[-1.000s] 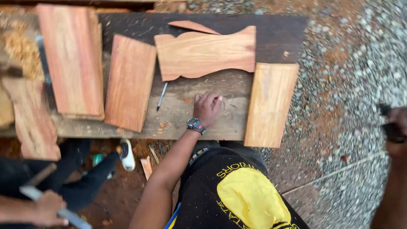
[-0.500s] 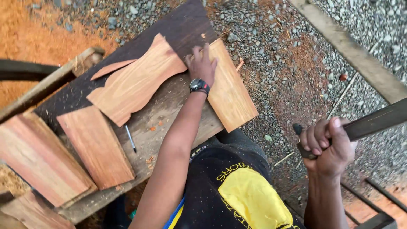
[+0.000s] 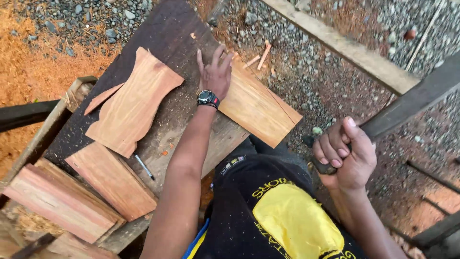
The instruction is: The person marks a piece of wood with a pen, then uses a hand saw to cut along the marked line. The person holds the wood steady with one hand while sawing with the other, creating wood shavings.
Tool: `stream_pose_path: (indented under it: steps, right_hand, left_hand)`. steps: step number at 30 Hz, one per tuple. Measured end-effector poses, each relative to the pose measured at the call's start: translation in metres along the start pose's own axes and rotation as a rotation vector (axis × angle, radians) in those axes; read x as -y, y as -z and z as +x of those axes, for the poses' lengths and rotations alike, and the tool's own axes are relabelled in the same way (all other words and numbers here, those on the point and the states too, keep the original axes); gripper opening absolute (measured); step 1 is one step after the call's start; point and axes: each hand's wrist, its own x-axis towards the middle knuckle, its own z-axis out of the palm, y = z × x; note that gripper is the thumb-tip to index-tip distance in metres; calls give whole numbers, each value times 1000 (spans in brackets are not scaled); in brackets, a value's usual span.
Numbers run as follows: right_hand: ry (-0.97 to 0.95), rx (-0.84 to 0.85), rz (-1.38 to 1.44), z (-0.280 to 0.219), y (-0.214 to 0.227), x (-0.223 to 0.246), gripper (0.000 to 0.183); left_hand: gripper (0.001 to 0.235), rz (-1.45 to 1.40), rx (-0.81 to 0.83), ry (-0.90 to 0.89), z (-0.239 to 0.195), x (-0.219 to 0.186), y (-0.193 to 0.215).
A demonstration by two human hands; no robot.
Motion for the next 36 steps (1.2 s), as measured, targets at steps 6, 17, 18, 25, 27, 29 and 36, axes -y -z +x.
stream_pose_path:
  steps: [6, 17, 18, 25, 27, 29, 36]
  right_hand:
    - [-29, -156, 30, 3, -31, -7, 45]
    - [-58, -390, -9, 36, -85, -7, 44]
    - [-67, -388, 8, 40, -88, -7, 41]
    - [-116, -445, 8, 59, -120, 11, 38]
    - [-138, -434, -3, 57, -131, 17, 38]
    - [-146, -466, -12, 54, -137, 20, 37]
    - [-131, -471, -29, 46, -156, 40, 38]
  left_hand:
    - [41, -10, 39, -1, -20, -11, -48]
    - [48, 2, 79, 0, -37, -27, -29]
    - [52, 28, 123, 15, -37, -26, -30]
    - [49, 13, 126, -1, -32, -30, -23]
    - [49, 24, 123, 1, -35, -30, -21]
    - [47, 26, 120, 1, -37, -34, -15]
    - [40, 25, 101, 9, -34, -33, -17]
